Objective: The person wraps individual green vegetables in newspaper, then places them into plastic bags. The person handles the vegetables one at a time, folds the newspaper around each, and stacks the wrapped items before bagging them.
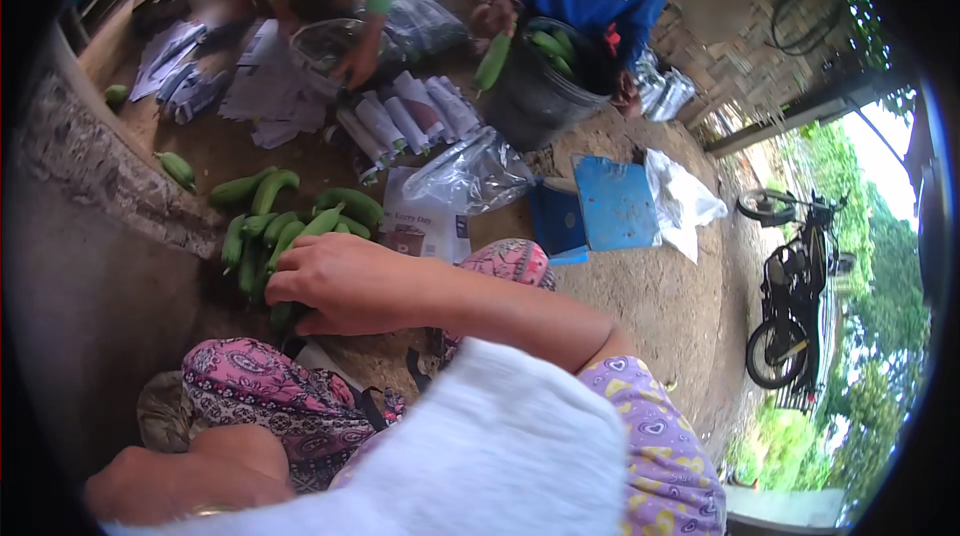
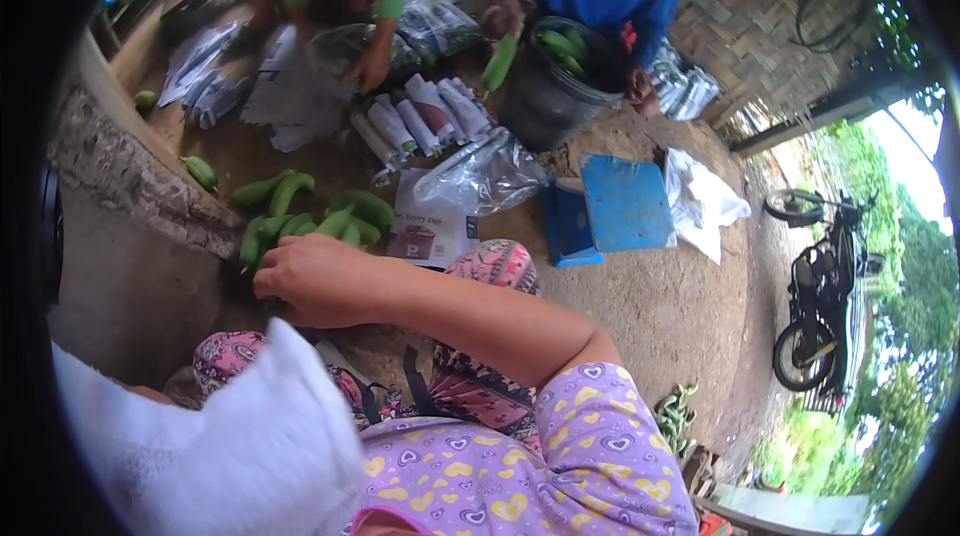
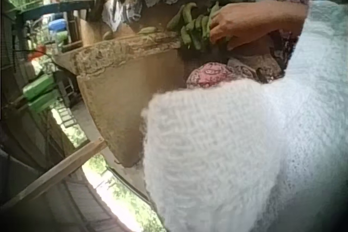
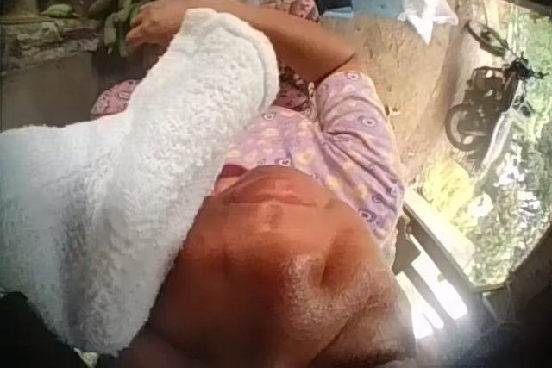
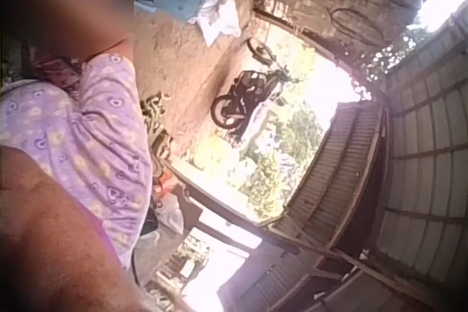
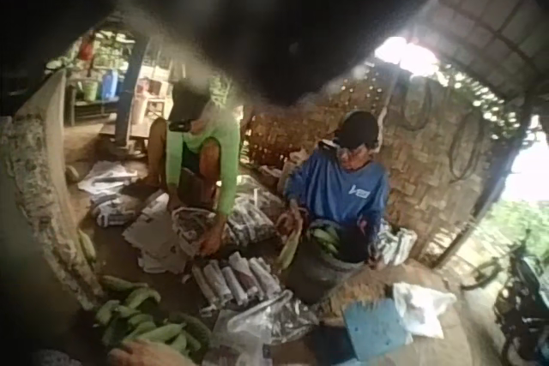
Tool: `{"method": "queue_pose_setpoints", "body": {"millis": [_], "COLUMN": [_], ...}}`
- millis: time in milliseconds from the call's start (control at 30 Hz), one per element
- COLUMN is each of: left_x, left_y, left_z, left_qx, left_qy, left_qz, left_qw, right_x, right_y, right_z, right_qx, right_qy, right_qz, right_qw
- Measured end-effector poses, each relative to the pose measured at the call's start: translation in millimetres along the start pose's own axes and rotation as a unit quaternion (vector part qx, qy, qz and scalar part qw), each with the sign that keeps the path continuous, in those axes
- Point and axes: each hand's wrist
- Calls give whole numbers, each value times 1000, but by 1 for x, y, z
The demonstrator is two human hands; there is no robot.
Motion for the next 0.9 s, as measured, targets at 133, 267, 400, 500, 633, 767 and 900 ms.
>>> {"method": "queue_pose_setpoints", "body": {"millis": [133, 267, 400, 500, 633, 767, 900], "left_x": [0, 16, 9, 9, -13, -19, -13], "left_y": [-3, 13, 20, 19, -6, -16, -5], "left_z": [-1, 5, 18, 15, -2, -11, -1], "left_qx": [0, 2, 17, 13, 4, -10, 12], "left_qy": [0, 5, -2, -5, -6, -6, -19], "left_qz": [5, 0, 26, 16, 34, 33, 35], "left_qw": [1000, 1000, 1000, 1000, 999, 999, 999], "right_x": [-3, -6, 6, 2, 2, -5, -7], "right_y": [2, 8, 3, 7, 4, 12, 17], "right_z": [-1, -4, 13, 5, 9, 6, 15], "right_qx": [-6, 23, 16, 8, -2, -5, -13], "right_qy": [4, 27, -11, 4, -3, 12, -7], "right_qz": [-2, -16, -22, -15, -23, -23, -1], "right_qw": [1000, 999, 1000, 1000, 1000, 1000, 1000]}}
Point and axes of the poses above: each hand's wrist, its own z-axis away from the middle knuckle, its own y-axis out of the back of the hand, x = y × z, and after that the axes turned 1 degree about -x, right-handed
